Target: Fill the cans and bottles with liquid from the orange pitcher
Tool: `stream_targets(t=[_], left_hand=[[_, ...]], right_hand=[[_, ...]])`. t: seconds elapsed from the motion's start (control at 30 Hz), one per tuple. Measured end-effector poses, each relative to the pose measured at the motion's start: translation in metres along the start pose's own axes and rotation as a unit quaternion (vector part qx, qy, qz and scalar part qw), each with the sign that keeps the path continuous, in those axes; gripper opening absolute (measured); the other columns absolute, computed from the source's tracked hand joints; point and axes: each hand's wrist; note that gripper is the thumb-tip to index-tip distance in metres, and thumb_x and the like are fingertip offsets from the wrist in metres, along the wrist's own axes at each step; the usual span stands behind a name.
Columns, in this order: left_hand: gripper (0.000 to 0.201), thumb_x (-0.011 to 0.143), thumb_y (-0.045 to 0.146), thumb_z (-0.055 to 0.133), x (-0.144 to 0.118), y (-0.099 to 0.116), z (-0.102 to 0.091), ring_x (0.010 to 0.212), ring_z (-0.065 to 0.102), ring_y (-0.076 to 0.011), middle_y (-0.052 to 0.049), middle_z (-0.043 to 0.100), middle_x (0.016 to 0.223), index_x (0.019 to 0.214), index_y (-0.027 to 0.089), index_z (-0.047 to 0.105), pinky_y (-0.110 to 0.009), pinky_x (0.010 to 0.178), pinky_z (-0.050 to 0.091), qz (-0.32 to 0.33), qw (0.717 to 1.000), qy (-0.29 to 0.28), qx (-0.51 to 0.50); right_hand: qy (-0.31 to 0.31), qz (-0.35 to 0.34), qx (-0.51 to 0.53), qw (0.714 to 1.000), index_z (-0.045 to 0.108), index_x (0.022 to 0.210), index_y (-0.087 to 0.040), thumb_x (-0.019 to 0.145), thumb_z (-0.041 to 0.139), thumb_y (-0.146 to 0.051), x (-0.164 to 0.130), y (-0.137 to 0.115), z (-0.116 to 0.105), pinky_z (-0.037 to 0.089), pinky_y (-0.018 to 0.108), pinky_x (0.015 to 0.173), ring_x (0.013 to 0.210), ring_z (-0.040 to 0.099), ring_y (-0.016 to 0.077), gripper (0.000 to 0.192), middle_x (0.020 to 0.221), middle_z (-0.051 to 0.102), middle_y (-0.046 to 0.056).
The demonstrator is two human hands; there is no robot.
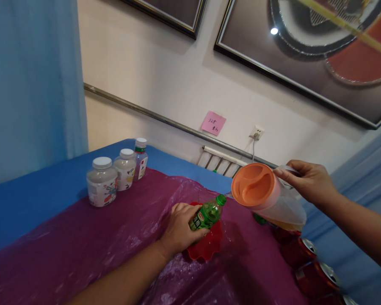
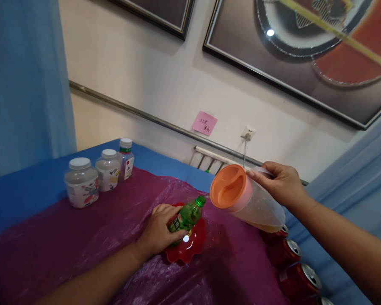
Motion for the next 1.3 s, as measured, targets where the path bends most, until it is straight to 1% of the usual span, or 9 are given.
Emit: stream_targets(t=[0.23, 0.53, 1.0, 1.17, 1.3], left_hand=[[0.063, 0.067, 0.042, 0.088, -0.001, -0.001, 0.001, 0.109, 0.061, -0.0303, -0.004, 0.075, 0.113, 0.126, 0.028, 0.070, -0.046, 0.101, 0.039, 0.000, 1.000, -0.003, 0.001], [0.064, 0.068, 0.044, 0.088, 0.000, -0.004, 0.001, 0.109, 0.061, -0.0300, -0.003, 0.074, 0.113, 0.127, 0.028, 0.070, -0.046, 0.101, 0.040, 0.001, 1.000, -0.007, 0.010], [0.065, 0.067, 0.046, 0.089, 0.000, -0.004, 0.002, 0.108, 0.061, -0.0298, -0.003, 0.075, 0.114, 0.126, 0.029, 0.069, -0.046, 0.101, 0.039, 0.007, 1.000, -0.006, 0.007], [0.067, 0.066, 0.044, 0.090, 0.000, -0.005, 0.002, 0.108, 0.061, -0.0300, -0.004, 0.075, 0.113, 0.127, 0.028, 0.069, -0.045, 0.101, 0.039, 0.003, 1.000, -0.005, 0.003], [0.067, 0.065, 0.045, 0.090, 0.000, -0.003, 0.002, 0.109, 0.061, -0.0300, -0.003, 0.075, 0.113, 0.127, 0.028, 0.070, -0.045, 0.101, 0.039, 0.002, 1.000, -0.007, 0.004]], right_hand=[[-0.008, 0.009, -0.002, 1.000, 0.053, 0.054, -0.021, 0.068, 0.066, -0.088, -0.001, -0.001, -0.002, 0.026, 0.025, 0.046, 0.052, 0.034, 0.0108, 0.070, 0.053, 0.036, -0.003], [0.005, -0.012, -0.024, 1.000, 0.055, 0.058, -0.022, 0.075, 0.066, -0.083, -0.001, 0.012, -0.002, 0.028, 0.025, 0.047, 0.053, 0.035, 0.0116, 0.065, 0.056, 0.038, -0.003], [-0.012, 0.003, -0.023, 1.000, 0.055, 0.057, -0.021, 0.072, 0.065, -0.087, -0.001, 0.005, -0.005, 0.027, 0.025, 0.048, 0.054, 0.035, 0.0115, 0.068, 0.055, 0.037, -0.003], [0.005, -0.011, -0.033, 0.999, 0.056, 0.058, -0.021, 0.074, 0.066, -0.085, -0.001, 0.008, -0.006, 0.027, 0.025, 0.048, 0.055, 0.035, 0.0116, 0.066, 0.056, 0.037, -0.003], [0.006, -0.017, -0.035, 0.999, 0.056, 0.059, -0.021, 0.075, 0.066, -0.084, -0.002, 0.008, -0.007, 0.028, 0.026, 0.048, 0.055, 0.035, 0.0120, 0.066, 0.057, 0.037, -0.003]])
Point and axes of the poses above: each hand's wrist, its own x-axis towards the middle knuckle, its own z-axis out of the palm, y = z × x
